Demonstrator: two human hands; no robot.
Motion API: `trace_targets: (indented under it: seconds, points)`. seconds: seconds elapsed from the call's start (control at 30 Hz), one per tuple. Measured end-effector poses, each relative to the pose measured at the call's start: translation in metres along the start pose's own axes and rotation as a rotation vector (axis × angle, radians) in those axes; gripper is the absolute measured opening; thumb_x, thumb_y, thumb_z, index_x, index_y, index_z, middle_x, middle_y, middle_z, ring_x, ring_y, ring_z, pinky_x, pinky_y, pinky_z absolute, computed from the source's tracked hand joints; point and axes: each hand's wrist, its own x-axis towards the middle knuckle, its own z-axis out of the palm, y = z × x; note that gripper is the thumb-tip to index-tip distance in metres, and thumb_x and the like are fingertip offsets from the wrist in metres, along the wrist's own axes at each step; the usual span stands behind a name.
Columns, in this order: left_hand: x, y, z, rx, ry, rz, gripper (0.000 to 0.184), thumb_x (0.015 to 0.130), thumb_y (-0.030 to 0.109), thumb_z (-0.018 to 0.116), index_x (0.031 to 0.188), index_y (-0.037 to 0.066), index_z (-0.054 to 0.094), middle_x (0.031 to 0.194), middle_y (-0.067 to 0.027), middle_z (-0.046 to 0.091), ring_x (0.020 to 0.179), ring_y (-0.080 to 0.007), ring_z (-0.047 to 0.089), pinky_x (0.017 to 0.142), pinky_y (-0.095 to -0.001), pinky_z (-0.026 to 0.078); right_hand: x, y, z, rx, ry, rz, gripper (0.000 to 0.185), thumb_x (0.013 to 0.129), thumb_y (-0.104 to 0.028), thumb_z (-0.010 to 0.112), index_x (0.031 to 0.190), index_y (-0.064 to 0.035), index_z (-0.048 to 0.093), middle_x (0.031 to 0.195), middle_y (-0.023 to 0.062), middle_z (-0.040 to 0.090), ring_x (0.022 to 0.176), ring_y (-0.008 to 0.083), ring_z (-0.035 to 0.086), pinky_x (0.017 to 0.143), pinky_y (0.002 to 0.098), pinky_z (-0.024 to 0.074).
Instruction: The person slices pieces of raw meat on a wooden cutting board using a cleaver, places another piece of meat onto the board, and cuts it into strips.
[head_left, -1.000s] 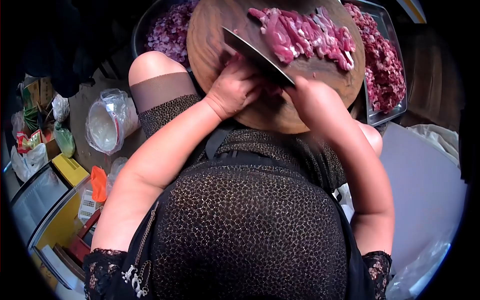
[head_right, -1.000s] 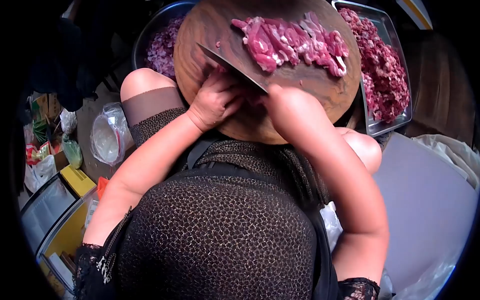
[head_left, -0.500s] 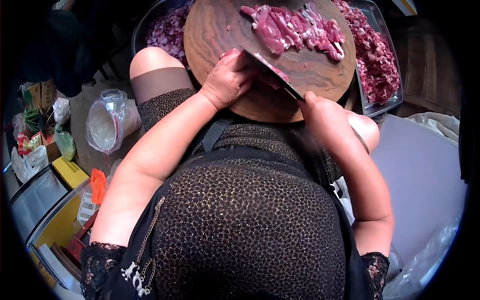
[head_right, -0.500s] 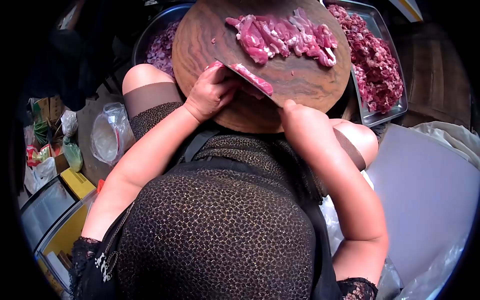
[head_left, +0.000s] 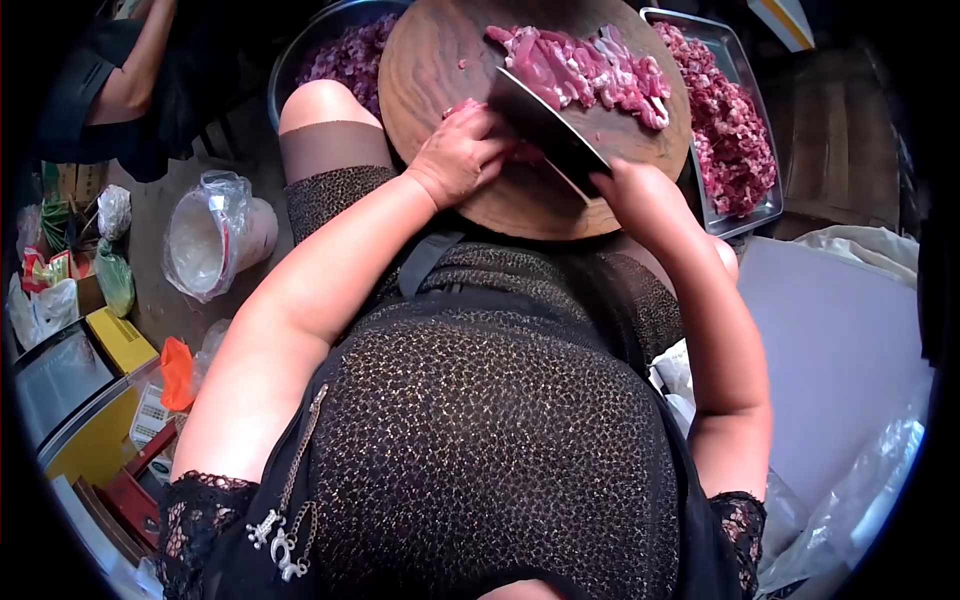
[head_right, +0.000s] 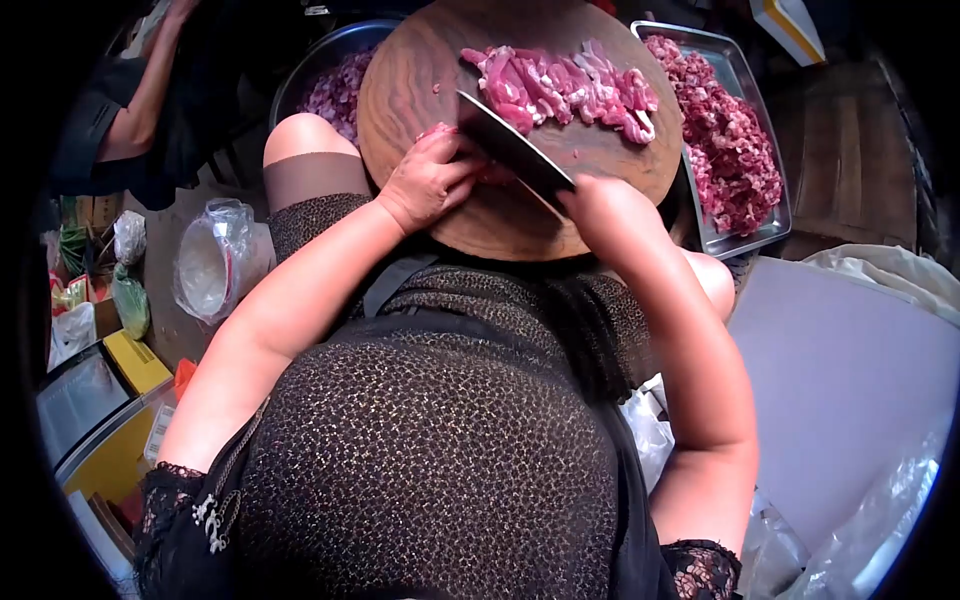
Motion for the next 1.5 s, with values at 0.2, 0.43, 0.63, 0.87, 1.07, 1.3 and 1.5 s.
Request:
trace_targets:
  seconds: [0.2,0.43,0.63,0.87,1.07,1.3,1.5]
  points:
    - [0.001,0.003,-0.013,-0.103,-0.1,-0.014,0.04,0.076,0.01,0.072,0.116,0.01,0.066,0.117,-0.0092,0.058,0.115,-0.0311,0.055,0.106,-0.0439,0.041,-0.041,0.018,0.024,0.172,0.262,0.133,0.034,0.096,-0.03,0.055,0.086,0.0016,0.061,0.081,0.0264,0.065,0.081,0.0447,0.063,0.073,0.0522,0.0493]
    - [-0.007,-0.012,-0.038,0.043,0.123,-0.162,0.03,0.081,0.009,0.072,0.11,0.009,0.068,0.109,-0.0108,0.063,0.102,-0.0298,0.06,0.092,-0.0382,0.049,-0.041,-0.023,0.014,0.076,0.268,0.052,0.032,0.096,-0.032,0.056,0.086,-0.0028,0.06,0.078,0.0219,0.066,0.074,0.0418,0.065,0.066,0.0513,0.0511]
    - [-0.007,-0.013,-0.018,-0.095,0.084,-0.1,0.024,0.075,0.007,0.072,0.099,0.009,0.069,0.105,-0.0085,0.061,0.097,-0.0313,0.059,0.084,-0.0405,0.05,0.006,-0.028,0.004,-0.106,0.184,-0.081,0.027,0.095,-0.029,0.056,0.084,-0.0048,0.059,0.075,0.0177,0.067,0.072,0.0372,0.067,0.063,0.0479,0.0535]
    - [-0.008,-0.012,-0.017,-0.047,0.013,-0.136,0.026,0.076,0.007,0.071,0.102,0.009,0.07,0.109,-0.0094,0.061,0.104,-0.029,0.059,0.092,-0.0375,0.049,0.095,-0.07,0.007,-0.073,0.086,-0.188,0.03,0.096,-0.029,0.055,0.086,-0.0024,0.064,0.078,0.0204,0.067,0.074,0.039,0.067,0.066,0.0478,0.0531]
    - [-0.011,-0.016,-0.022,-0.212,-0.025,-0.266,0.045,0.076,0.007,0.074,0.12,0.009,0.064,0.121,-0.014,0.058,0.113,-0.0341,0.057,0.098,-0.0394,0.047,0.078,-0.052,-0.009,0.093,0.341,0.067,0.032,0.097,-0.034,0.053,0.1,-0.0037,0.063,0.087,0.0228,0.067,0.085,0.0426,0.064,0.075,0.0516,0.0501]
    - [-0.015,-0.018,-0.031,-0.049,0.13,-0.116,0.034,0.078,0.007,0.073,0.112,0.008,0.066,0.114,-0.0119,0.062,0.104,-0.0303,0.061,0.091,-0.0381,0.05,-0.027,-0.021,0.006,0.058,0.225,-0.005,0.03,0.094,-0.033,0.059,0.088,-0.0035,0.059,0.074,0.0203,0.065,0.071,0.0419,0.064,0.064,0.0508,0.0506]
    - [-0.007,-0.023,-0.027,-0.108,0.015,-0.117,0.022,0.079,0.008,0.071,0.101,0.008,0.067,0.102,-0.0091,0.064,0.092,-0.0308,0.061,0.083,-0.0402,0.05,-0.02,-0.028,0.016,-0.13,0.227,-0.096,0.027,0.094,-0.03,0.06,0.085,-0.0043,0.056,0.068,0.0174,0.066,0.064,0.0368,0.066,0.058,0.0458,0.0539]
